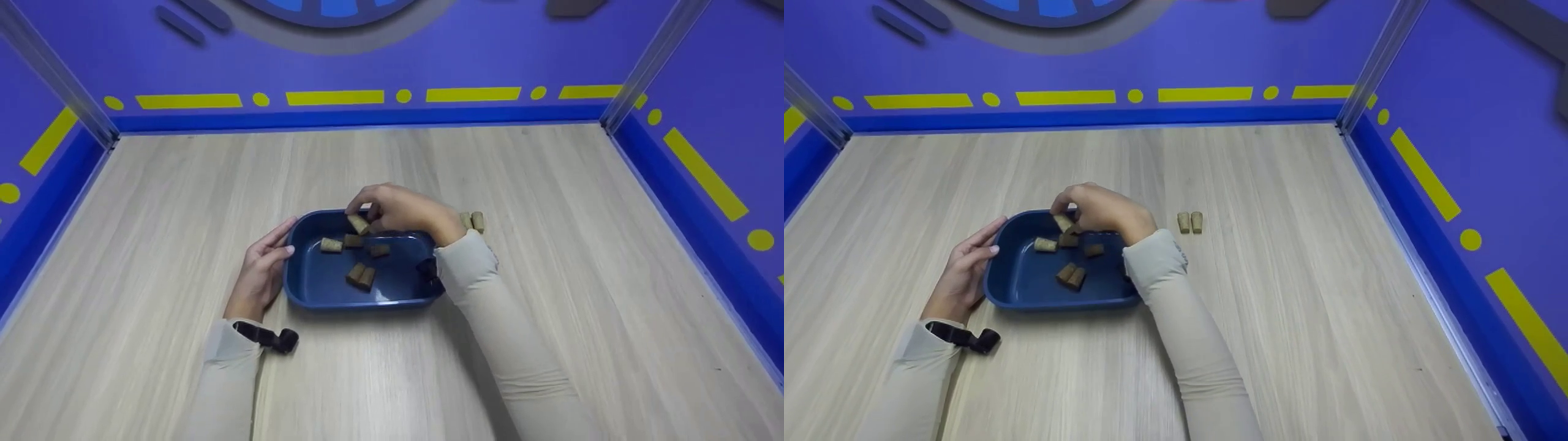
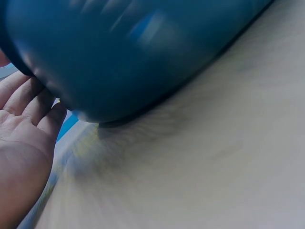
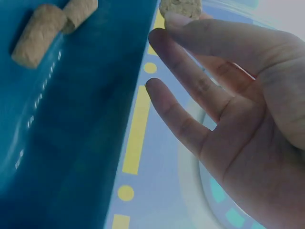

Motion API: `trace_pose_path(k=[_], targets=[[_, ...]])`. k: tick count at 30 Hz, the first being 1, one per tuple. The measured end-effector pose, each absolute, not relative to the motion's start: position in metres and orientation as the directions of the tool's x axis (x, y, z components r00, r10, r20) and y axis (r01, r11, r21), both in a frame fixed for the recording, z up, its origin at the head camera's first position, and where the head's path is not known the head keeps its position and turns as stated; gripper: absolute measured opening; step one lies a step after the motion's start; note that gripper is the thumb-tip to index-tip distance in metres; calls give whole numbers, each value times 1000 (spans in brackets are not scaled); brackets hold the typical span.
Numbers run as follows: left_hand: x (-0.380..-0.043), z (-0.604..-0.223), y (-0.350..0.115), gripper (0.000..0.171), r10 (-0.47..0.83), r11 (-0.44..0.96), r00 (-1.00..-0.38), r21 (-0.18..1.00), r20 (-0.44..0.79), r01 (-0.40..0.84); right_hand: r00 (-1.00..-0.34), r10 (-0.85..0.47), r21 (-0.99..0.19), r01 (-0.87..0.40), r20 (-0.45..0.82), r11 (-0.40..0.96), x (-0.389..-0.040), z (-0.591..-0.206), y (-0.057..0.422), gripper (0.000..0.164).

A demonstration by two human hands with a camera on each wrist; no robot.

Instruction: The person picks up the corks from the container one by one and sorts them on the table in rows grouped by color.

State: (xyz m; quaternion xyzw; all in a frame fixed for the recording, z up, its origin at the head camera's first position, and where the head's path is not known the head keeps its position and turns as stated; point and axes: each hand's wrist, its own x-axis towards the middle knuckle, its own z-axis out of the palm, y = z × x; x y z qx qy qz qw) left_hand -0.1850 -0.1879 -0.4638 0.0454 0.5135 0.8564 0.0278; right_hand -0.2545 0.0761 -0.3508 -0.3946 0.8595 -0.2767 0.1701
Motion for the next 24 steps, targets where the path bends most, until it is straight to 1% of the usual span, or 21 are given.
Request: trace_pose_path(k=[4, 9, 19, 24], targets=[[-185, -464, -188, 58, 102, -481, -994, 877, 49, -5, -634, -771, -632, -571, -66, 523, -256, -348, 89, 40], [-185, -465, -188, 58, 103, -474, -993, 881, 58, 3, -655, -754, -636, -557, -60, 534, -257, -346, 104, 40], [-185, -466, -189, 58, 103, -464, -993, 886, 53, -1, -724, -690, -623, -543, 6, 564, -258, -348, 136, 40], [-185, -465, -188, 58, 102, -461, -993, 887, 53, 0, -768, -640, -642, -510, 38, 573, -257, -351, 153, 40]])
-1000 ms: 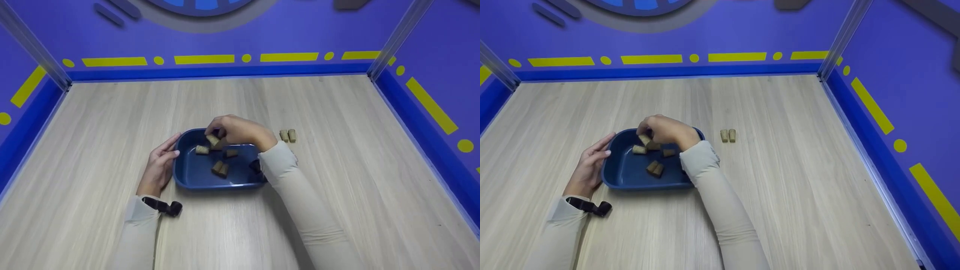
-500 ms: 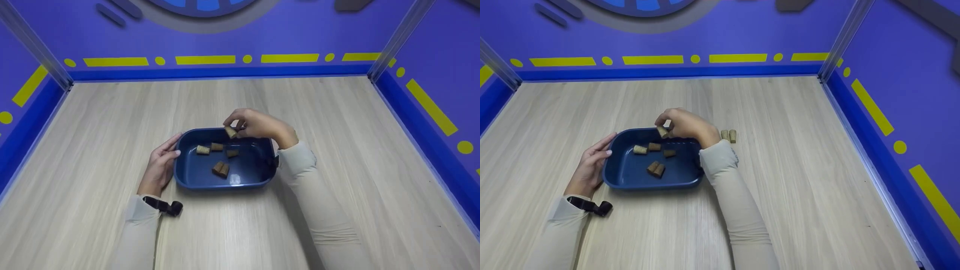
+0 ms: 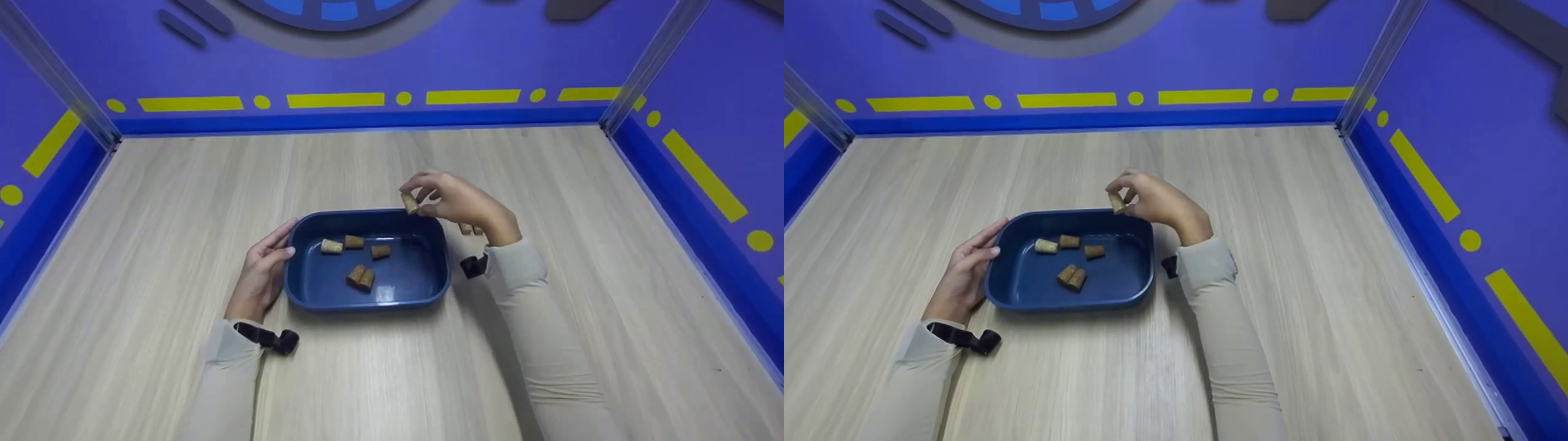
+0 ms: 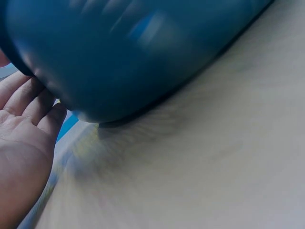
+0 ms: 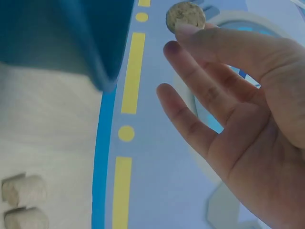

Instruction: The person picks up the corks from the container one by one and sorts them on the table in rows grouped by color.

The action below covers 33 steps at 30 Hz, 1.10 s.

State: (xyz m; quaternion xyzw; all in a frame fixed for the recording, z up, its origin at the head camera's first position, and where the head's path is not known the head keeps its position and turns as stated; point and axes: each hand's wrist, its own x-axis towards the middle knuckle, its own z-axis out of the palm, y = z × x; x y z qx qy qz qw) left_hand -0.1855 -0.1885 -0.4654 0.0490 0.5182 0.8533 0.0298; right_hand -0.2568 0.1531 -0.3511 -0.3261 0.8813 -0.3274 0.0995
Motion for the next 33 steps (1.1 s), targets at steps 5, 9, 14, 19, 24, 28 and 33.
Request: trace_pose_path(k=[5, 9, 14, 19, 24, 28, 33], targets=[[-186, -465, -188, 58, 102, -464, -993, 886, 56, 2, -787, -609, -648, -516, 100, 560, -257, -357, 169, 40], [-186, -466, -188, 58, 103, -463, -993, 886, 56, 2, -815, -566, -661, -491, 120, 567, -257, -363, 183, 42], [-186, -466, -187, 59, 102, -458, -993, 889, 53, 0, -850, -511, -690, -446, 128, 569, -256, -371, 199, 43], [-187, -466, -187, 59, 105, -446, -993, 895, 47, -4, -873, -474, -732, -399, 118, 552, -256, -382, 216, 43], [-186, -465, -188, 59, 107, -447, -994, 894, 38, -14, -887, -448, -752, -370, 111, 545, -256, -393, 231, 42], [-186, -465, -188, 59, 105, -446, -994, 895, 40, -11, -899, -424, -748, -355, 108, 562, -256, -402, 240, 44], [-186, -464, -188, 59, 103, -441, -994, 898, 46, -4, -911, -401, -759, -328, 96, 562, -255, -410, 250, 44]])
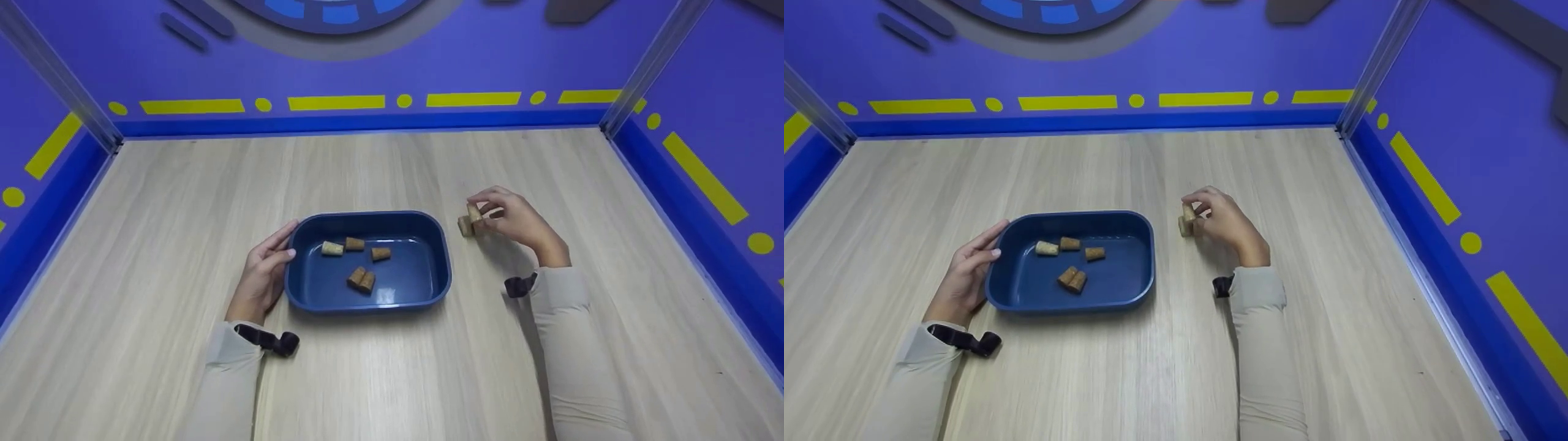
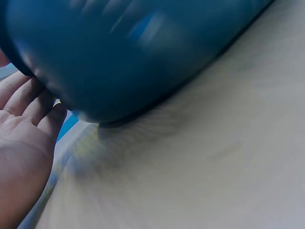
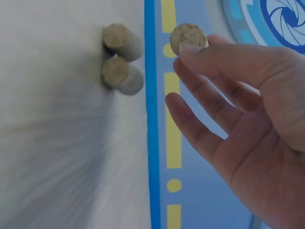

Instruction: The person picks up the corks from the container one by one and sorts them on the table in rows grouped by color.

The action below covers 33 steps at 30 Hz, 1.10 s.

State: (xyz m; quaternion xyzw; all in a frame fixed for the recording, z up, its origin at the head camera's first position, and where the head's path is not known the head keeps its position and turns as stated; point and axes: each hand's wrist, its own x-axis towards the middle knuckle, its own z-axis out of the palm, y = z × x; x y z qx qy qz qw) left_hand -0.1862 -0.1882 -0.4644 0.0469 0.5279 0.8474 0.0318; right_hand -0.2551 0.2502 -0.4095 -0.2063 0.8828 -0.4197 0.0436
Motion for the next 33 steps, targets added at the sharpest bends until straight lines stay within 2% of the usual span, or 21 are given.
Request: trace_pose_path(k=[14, 23, 33], targets=[[-185, -464, -189, 59, 110, -461, -993, 887, 50, -6, -942, -329, -765, -258, 64, 590, -251, -424, 271, 44], [-185, -464, -188, 58, 106, -462, -993, 887, 47, -8, -961, -276, -716, -167, -37, 678, -249, -432, 279, 44], [-185, -463, -187, 57, 102, -468, -994, 884, 50, -3, -953, -284, -706, -131, -103, 696, -251, -429, 281, 44]])
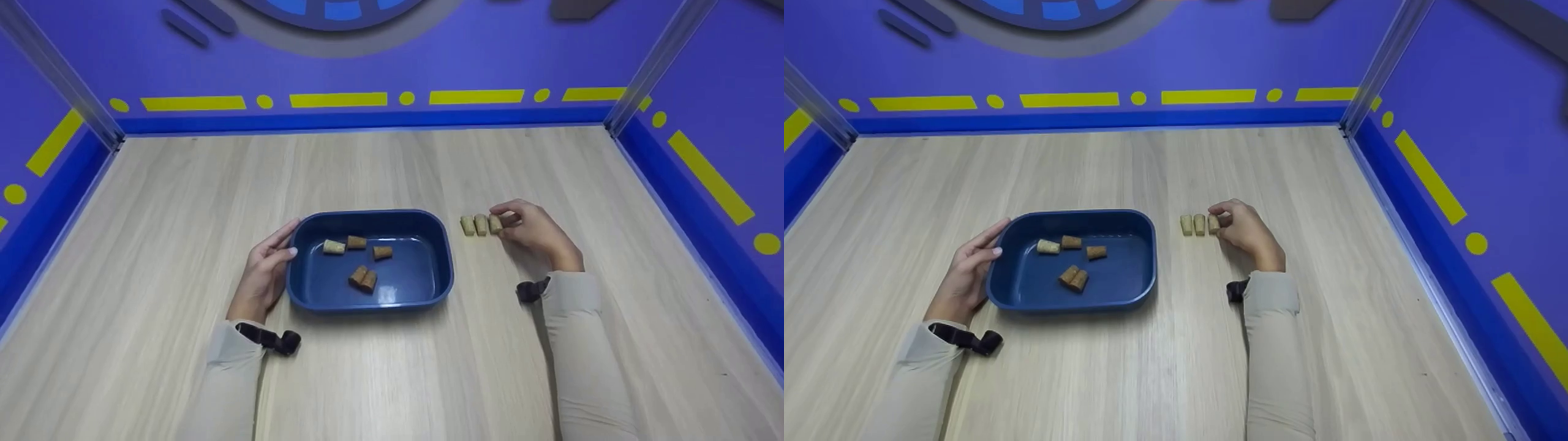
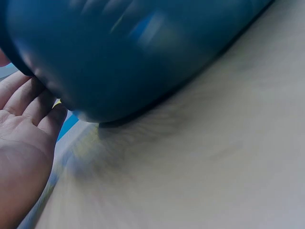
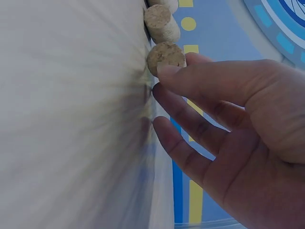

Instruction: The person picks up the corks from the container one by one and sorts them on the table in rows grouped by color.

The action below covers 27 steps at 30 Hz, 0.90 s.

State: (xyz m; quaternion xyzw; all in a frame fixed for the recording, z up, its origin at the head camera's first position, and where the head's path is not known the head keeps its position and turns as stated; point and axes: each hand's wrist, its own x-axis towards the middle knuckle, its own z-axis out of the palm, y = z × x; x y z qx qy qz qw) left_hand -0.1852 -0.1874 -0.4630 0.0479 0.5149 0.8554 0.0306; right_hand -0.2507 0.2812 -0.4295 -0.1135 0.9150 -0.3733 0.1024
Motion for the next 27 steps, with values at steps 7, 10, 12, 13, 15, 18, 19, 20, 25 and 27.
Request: trace_pose_path(k=[7, 10, 12, 13, 15, 18, 19, 20, 25, 27], targets=[[-185, -464, -187, 57, 106, -473, -993, 881, 58, 1, -949, -282, -705, -101, -144, 702, -252, -431, 281, 44], [-185, -464, -187, 57, 107, -480, -993, 878, 58, 0, -946, -289, -700, -107, -147, 706, -252, -432, 281, 44], [-185, -465, -187, 57, 106, -482, -993, 876, 58, 0, -945, -294, -702, -110, -146, 704, -252, -432, 280, 45], [-185, -464, -187, 57, 106, -482, -993, 876, 59, 0, -944, -296, -702, -114, -144, 703, -252, -432, 280, 45], [-185, -464, -187, 57, 106, -483, -993, 876, 59, 0, -944, -297, -705, -112, -145, 700, -251, -431, 281, 46], [-185, -463, -187, 58, 105, -481, -993, 877, 55, -2, -942, -298, -713, -102, -155, 694, -251, -431, 281, 47], [-185, -463, -187, 58, 104, -482, -993, 876, 54, -3, -942, -296, -713, -98, -158, 694, -251, -430, 281, 47], [-185, -463, -187, 58, 103, -480, -993, 877, 54, -2, -942, -292, -714, -91, -164, 694, -251, -430, 281, 47], [-185, -463, -187, 57, 100, -479, -993, 878, 57, 2, -945, -279, -711, -77, -172, 699, -252, -429, 281, 48], [-185, -463, -187, 57, 100, -479, -993, 878, 58, 3, -946, -278, -711, -81, -165, 698, -253, -428, 280, 48]])
